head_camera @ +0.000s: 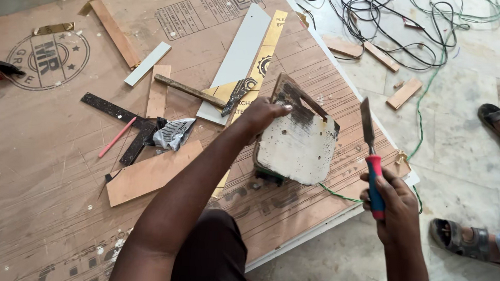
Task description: The person uses a scraper to clean the base plate of a circular saw, removing debris from the surface. They then flip the saw over and wipe the top surface with a cloth.
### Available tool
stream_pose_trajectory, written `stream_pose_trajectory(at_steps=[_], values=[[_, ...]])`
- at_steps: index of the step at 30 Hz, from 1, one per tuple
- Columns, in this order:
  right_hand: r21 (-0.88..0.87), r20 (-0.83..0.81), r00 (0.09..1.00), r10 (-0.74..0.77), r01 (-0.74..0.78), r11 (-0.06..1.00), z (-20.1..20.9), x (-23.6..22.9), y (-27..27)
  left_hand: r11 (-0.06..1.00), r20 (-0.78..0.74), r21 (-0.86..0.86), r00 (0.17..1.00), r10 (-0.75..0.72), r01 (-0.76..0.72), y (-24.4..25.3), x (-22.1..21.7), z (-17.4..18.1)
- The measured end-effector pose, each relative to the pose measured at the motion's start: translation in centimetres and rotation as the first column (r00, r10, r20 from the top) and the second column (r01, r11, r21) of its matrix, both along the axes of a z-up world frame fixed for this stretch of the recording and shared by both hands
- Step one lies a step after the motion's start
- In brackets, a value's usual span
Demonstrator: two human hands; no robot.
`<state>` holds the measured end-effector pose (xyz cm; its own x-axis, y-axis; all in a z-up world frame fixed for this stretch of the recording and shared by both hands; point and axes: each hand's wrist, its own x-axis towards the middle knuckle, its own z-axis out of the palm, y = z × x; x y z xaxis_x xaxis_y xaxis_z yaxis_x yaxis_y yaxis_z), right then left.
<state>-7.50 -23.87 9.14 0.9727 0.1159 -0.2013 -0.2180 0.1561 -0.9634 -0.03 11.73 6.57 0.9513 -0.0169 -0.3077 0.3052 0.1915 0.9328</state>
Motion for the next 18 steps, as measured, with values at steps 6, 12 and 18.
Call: stream_pose_trajectory(at_steps=[6,12,18], values=[[0.009,-0.028,0.993,0.112,-0.111,0.994,-4.4,7.6,0.1,0.926,-0.105,0.369,0.994,-0.043,0.079,2.8,-0.7,1.6],[-0.242,-0.001,0.979,0.204,-0.198,0.95,-11.3,15.0,-2.8,0.641,0.09,0.767,0.986,-0.142,0.023,0.4,-1.4,-1.1],[-0.327,0.02,0.969,0.245,-0.225,0.918,-19.7,22.5,-4.6,0.627,-0.115,0.775,0.993,0.022,0.076,0.8,-2.8,1.0]])
